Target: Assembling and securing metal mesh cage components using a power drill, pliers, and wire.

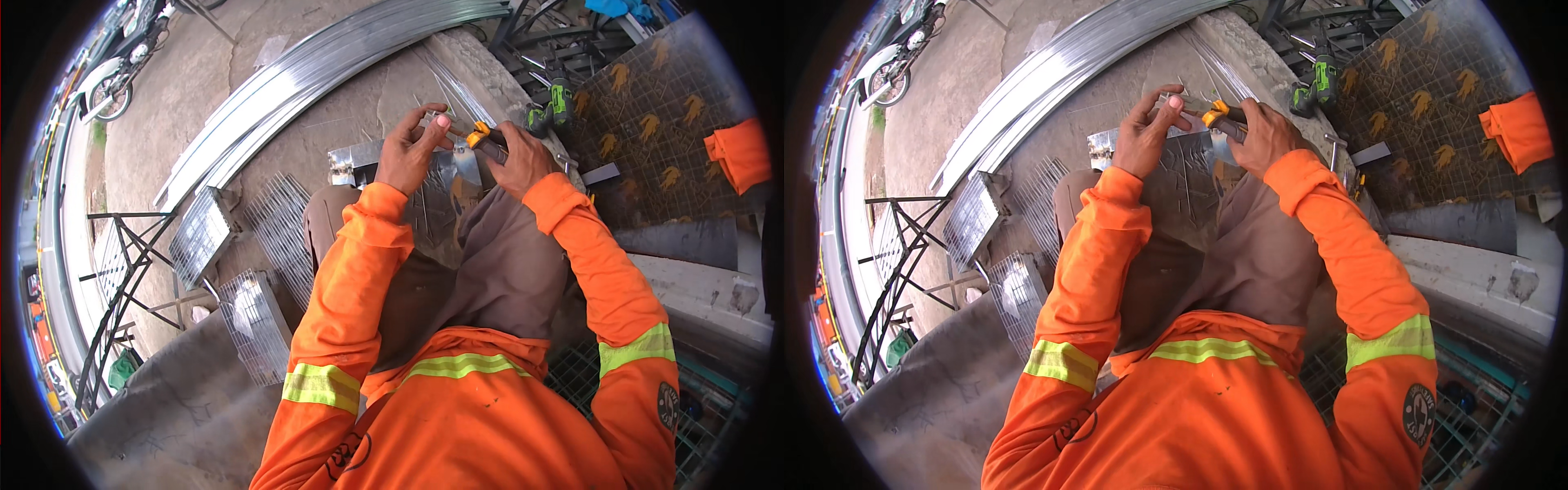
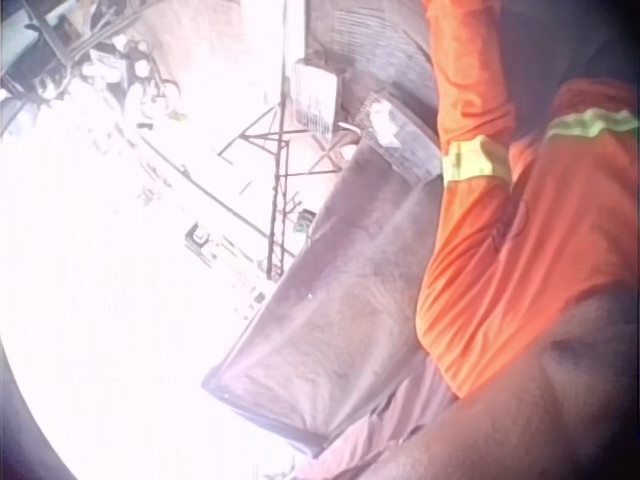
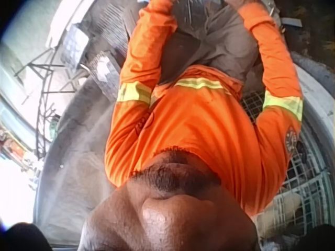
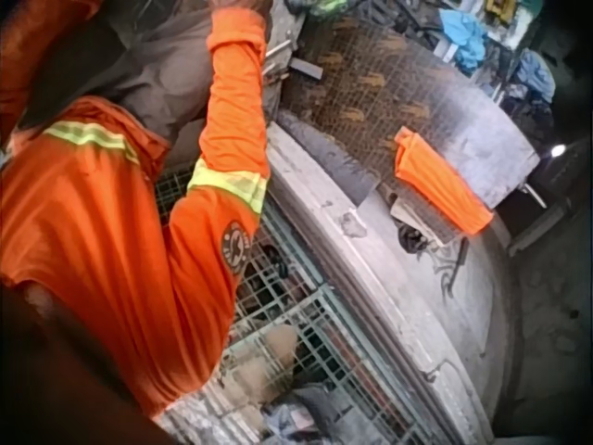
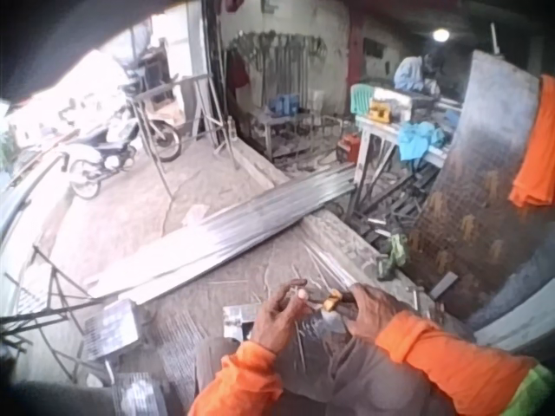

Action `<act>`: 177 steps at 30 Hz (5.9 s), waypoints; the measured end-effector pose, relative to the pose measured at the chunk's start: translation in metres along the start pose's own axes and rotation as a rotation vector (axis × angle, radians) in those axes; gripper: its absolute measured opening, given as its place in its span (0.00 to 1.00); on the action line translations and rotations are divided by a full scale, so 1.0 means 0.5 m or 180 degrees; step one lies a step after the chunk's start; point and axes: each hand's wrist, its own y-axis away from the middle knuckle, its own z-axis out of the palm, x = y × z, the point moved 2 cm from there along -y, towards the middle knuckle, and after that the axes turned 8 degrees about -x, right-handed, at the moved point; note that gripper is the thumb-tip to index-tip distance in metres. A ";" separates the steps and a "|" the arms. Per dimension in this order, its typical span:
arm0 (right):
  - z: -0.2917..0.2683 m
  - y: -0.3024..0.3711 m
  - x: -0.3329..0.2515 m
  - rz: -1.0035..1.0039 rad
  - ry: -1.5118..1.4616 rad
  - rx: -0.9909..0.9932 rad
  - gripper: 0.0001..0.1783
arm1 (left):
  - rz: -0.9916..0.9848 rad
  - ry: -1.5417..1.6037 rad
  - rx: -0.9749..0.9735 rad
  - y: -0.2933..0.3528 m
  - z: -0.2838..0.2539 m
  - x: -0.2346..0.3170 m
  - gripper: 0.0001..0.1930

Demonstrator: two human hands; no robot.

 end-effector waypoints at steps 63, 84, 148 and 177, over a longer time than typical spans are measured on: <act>0.037 -0.132 0.031 0.0454 0.0682 -0.0897 0.16 | -0.1204 -0.0810 0.0580 -0.039 -0.004 -0.092 0.38; 0.050 -0.141 0.022 -0.0124 0.0962 0.0296 0.25 | -0.1076 0.1408 0.0409 -0.024 -0.033 -0.046 0.14; 0.148 0.023 -0.067 0.1090 -0.4219 -0.1878 0.20 | 0.0740 -0.2473 0.0524 0.003 -0.069 -0.002 0.08; 0.133 0.020 -0.075 0.1151 -0.4159 -0.1964 0.24 | 0.0695 -0.2639 0.0428 0.005 -0.071 0.003 0.08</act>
